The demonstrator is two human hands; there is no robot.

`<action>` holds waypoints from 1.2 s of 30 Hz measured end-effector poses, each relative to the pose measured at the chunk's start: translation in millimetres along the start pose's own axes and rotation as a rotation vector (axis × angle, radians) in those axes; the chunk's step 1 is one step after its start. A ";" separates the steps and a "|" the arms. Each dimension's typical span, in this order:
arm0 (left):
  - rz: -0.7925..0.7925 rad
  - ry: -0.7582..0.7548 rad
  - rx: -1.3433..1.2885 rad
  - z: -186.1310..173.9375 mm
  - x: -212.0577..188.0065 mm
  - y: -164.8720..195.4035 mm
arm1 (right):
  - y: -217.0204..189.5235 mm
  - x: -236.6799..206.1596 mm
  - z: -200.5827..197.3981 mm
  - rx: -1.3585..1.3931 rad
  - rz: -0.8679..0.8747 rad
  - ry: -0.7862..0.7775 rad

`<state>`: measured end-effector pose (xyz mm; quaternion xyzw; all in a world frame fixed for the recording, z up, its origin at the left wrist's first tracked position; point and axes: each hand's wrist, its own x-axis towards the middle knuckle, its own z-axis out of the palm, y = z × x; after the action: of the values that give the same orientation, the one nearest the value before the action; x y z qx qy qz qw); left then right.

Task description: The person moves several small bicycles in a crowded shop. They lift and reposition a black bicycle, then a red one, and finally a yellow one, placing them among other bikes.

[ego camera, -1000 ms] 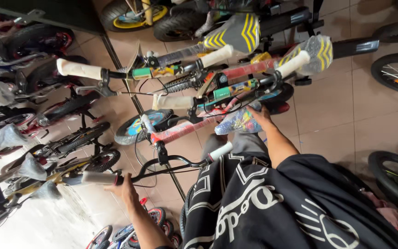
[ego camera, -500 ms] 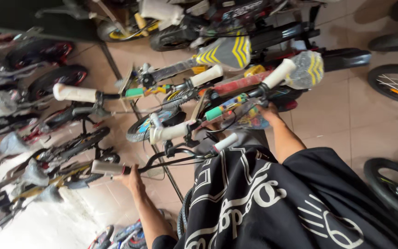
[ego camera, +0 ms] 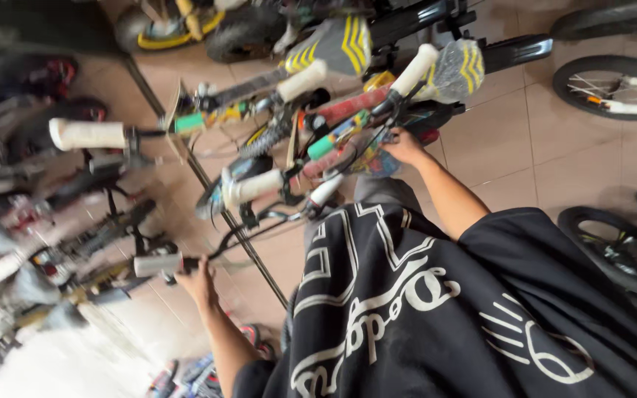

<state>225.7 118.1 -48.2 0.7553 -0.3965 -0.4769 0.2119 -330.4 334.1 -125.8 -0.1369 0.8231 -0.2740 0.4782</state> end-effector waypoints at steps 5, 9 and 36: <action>0.052 0.035 0.045 -10.3 14.1 4.3 | 5.9 -37.8 33.9 -0.214 -0.073 0.039; 0.537 0.068 0.378 -8.1 30.3 21.5 | 7.8 -72.6 78.6 -0.346 -0.070 0.031; -0.053 0.253 0.154 -125.4 -136.9 -171.8 | -174.0 -154.3 218.7 0.163 -0.343 -0.332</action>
<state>373.8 322.9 -35.4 0.8336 -0.3820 -0.3514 0.1890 -70.3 197.9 -0.5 -0.2785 0.6733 -0.3905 0.5627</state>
